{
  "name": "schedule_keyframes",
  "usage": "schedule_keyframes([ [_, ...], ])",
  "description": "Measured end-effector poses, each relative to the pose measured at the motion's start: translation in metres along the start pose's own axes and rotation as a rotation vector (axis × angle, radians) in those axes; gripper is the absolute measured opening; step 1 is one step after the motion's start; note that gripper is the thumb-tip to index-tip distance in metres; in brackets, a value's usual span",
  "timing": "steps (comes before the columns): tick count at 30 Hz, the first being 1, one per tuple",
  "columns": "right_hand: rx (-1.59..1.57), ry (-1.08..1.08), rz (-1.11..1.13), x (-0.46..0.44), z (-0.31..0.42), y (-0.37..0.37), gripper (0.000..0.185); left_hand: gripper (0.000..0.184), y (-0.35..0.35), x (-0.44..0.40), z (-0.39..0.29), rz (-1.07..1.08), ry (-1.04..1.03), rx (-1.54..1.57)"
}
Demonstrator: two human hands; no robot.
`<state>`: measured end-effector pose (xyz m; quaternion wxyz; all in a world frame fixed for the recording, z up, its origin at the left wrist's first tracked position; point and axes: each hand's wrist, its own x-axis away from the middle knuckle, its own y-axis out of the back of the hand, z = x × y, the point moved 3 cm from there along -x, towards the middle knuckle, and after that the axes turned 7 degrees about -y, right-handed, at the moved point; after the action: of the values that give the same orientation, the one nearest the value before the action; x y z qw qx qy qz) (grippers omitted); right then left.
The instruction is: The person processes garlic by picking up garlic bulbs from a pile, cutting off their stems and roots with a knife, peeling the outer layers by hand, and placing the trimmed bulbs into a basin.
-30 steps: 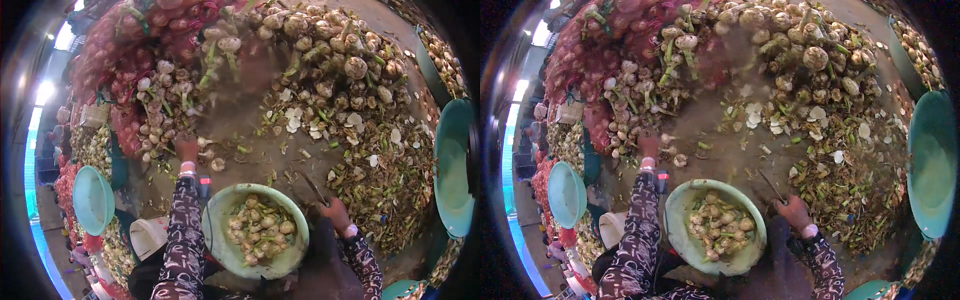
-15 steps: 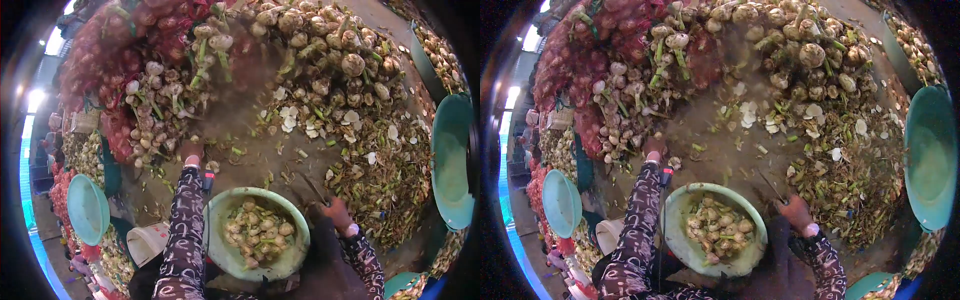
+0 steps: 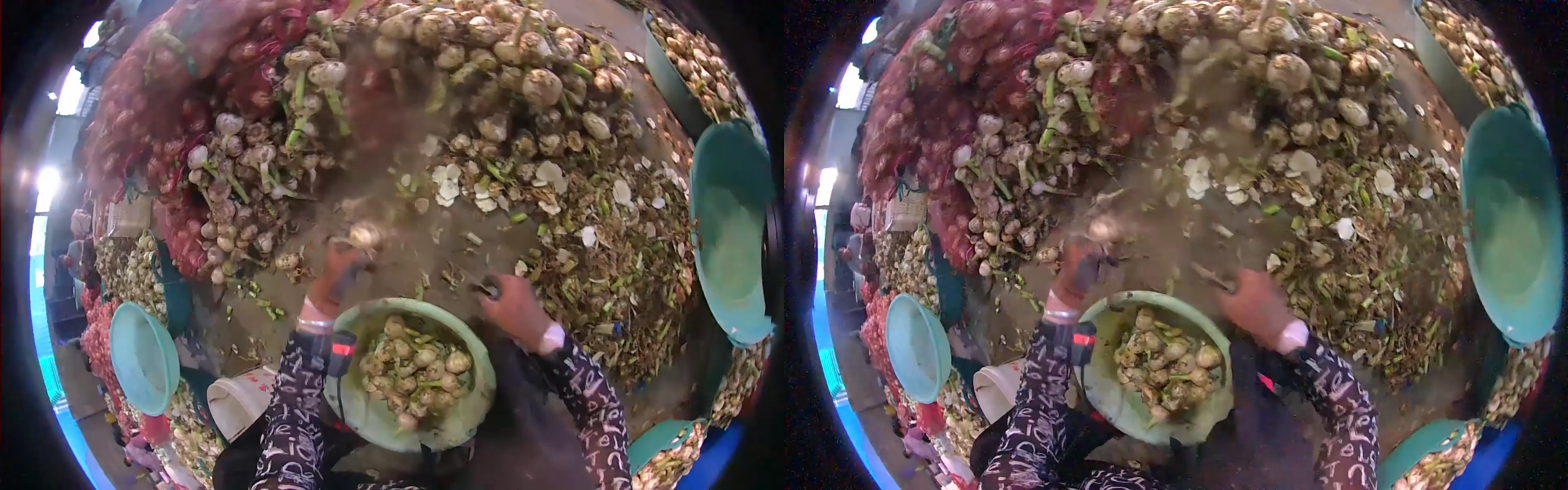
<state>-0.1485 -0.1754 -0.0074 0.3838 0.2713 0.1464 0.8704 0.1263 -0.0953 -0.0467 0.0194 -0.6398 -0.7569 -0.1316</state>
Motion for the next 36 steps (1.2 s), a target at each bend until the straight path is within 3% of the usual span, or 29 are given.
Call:
schedule_keyframes([
  [1, 0.031, 0.048, 0.0, 0.002, 0.019, 0.005, 0.035, 0.056, -0.025, 0.005, -0.025, -0.043, 0.067, 0.183],
  [2, 0.025, 0.033, -0.005, 0.001, 0.027, 0.005, 0.035, 0.051, -0.042, 0.011, -0.047, -0.065, -0.064, -0.05],
  [5, 0.201, 0.153, 0.051, 0.005, 0.046, -0.002, 0.035, 0.047, -0.061, 0.03, -0.028, 0.012, 0.007, 0.14],
  [6, 0.243, 0.185, 0.053, 0.007, 0.05, -0.003, 0.034, 0.045, -0.068, 0.032, -0.039, 0.057, -0.136, 0.125],
  [10, 0.255, 0.299, -0.001, 0.014, 0.043, -0.006, 0.035, 0.039, -0.075, 0.056, -0.016, 0.034, -0.182, -0.111],
  [12, 0.246, 0.314, 0.003, 0.015, 0.036, -0.009, 0.034, 0.031, -0.081, 0.071, 0.002, -0.159, -0.161, -0.043],
  [14, 0.244, 0.325, 0.007, 0.01, 0.013, -0.016, 0.033, 0.026, -0.092, 0.072, -0.022, -0.248, -0.082, -0.005],
  [16, 0.566, 0.214, 0.159, -0.009, -0.039, -0.026, 0.032, 0.024, -0.11, 0.075, -0.083, -0.226, 0.055, 0.049],
  [17, 0.463, -0.089, 0.073, -0.013, -0.058, -0.009, 0.029, 0.026, -0.118, 0.08, -0.1, -0.192, -0.1, 0.139],
  [18, 0.361, -0.369, 0.0, -0.016, -0.076, 0.009, 0.028, 0.026, -0.114, 0.082, -0.105, -0.135, -0.268, -0.106],
  [19, 0.513, -0.141, -0.066, -0.005, -0.077, 0.021, 0.034, 0.026, -0.109, 0.081, -0.11, -0.09, -0.434, -0.362],
  [21, 0.341, -0.228, -0.189, 0.007, -0.086, 0.029, 0.034, 0.029, -0.111, 0.076, -0.101, -0.105, -0.376, -0.34],
  [23, 0.222, -0.201, -0.2, 0.012, -0.071, 0.032, 0.033, 0.03, -0.103, 0.067, -0.072, -0.268, -0.274, -0.36],
  [25, 0.09, -0.18, -0.15, 0.025, -0.068, 0.011, 0.032, 0.031, -0.093, 0.072, -0.058, -0.327, -0.137, -0.254],
  [27, -0.157, -0.083, -0.175, 0.025, -0.072, -0.008, 0.03, 0.027, -0.093, 0.072, -0.053, -0.559, -0.04, 0.712],
  [28, -0.16, -0.069, -0.178, 0.02, -0.067, -0.009, 0.03, 0.022, -0.095, 0.07, -0.032, -0.626, 0.015, 0.975],
  [31, -0.049, -0.119, -0.089, 0.014, -0.038, -0.005, 0.033, 0.015, -0.109, 0.076, -0.017, -0.683, 0.173, 1.128],
  [33, -0.418, 0.019, -0.21, 0.023, 0.019, 0.024, 0.029, 0.016, -0.119, 0.072, -0.012, -0.757, 0.203, 1.129],
  [36, -0.241, 0.167, -0.08, 0.014, 0.026, 0.004, 0.034, 0.016, -0.129, 0.07, -0.037, -0.765, 0.142, 1.384],
])
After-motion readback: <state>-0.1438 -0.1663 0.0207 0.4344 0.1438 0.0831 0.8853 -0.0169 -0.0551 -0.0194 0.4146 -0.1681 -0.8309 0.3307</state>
